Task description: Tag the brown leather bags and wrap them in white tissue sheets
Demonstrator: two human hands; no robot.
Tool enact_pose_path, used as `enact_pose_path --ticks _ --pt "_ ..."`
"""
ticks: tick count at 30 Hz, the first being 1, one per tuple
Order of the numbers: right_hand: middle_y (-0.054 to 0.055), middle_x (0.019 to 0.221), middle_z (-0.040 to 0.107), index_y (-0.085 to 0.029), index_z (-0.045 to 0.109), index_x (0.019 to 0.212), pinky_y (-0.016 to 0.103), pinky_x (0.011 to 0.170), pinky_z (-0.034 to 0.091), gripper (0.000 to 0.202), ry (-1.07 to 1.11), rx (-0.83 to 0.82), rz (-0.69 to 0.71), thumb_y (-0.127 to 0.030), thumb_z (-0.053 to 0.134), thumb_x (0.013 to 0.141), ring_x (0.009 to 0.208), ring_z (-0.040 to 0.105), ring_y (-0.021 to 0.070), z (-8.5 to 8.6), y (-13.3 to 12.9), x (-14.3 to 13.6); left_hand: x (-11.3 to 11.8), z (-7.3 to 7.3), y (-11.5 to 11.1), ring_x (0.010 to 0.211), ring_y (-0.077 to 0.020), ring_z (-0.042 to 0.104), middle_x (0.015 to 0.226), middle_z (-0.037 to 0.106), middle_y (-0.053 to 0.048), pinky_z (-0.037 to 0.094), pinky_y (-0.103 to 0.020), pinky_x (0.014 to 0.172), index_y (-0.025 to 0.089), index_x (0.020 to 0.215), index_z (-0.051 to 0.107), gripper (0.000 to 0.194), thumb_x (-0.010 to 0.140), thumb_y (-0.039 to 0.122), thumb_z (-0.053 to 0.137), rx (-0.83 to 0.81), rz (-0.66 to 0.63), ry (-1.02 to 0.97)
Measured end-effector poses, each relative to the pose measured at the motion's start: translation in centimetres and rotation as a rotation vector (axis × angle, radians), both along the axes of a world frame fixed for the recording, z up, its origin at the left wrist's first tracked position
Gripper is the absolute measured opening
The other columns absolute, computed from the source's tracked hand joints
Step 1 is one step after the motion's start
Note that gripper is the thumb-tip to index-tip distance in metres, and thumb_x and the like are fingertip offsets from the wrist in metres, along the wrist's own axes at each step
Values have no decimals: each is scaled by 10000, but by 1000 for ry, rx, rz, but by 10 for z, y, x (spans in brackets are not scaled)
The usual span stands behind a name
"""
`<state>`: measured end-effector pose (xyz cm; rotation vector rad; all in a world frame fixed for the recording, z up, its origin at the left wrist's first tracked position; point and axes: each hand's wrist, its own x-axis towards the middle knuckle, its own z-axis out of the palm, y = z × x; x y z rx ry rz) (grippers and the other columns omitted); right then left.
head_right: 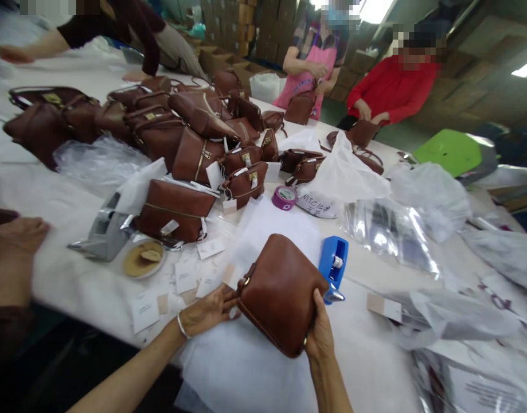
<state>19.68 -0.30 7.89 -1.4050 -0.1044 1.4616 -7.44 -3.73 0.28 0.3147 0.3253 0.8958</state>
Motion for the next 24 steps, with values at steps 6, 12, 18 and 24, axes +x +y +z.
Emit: enact_pose_path --ticks 6,12,18,24 --pt "11 1028 746 -255 651 1081 418 933 563 460 -187 52 104 -481 743 691 1093 649 270 23 43 -20 -2 -6 -1 1323 -266 438 1397 488 -99 389 -411 1018 319 1408 406 777 739 348 801 -71 17 -19" --pt "58 1264 646 -209 572 1260 402 935 560 634 -236 231 282 -538 691 731 1212 571 279 76 93 -90 -4 6 0 1346 -262 411 1345 550 -88 391 -364 1032 253 1349 508 637 763 247 760 -85 -14 92" --pt "76 1205 678 -190 616 1208 396 924 566 632 -203 217 335 -592 683 725 1134 623 292 81 90 -105 0 8 1 1354 -301 399 1326 577 -82 438 -347 974 224 1246 604 498 771 237 752 -145 0 142" --pt "68 1131 713 -207 576 1244 419 892 575 678 -204 48 194 -479 780 657 1046 666 298 -1 62 -37 0 -4 2 1333 -288 443 1344 569 -112 394 -419 1005 246 1142 618 362 820 379 718 -220 -3 103"
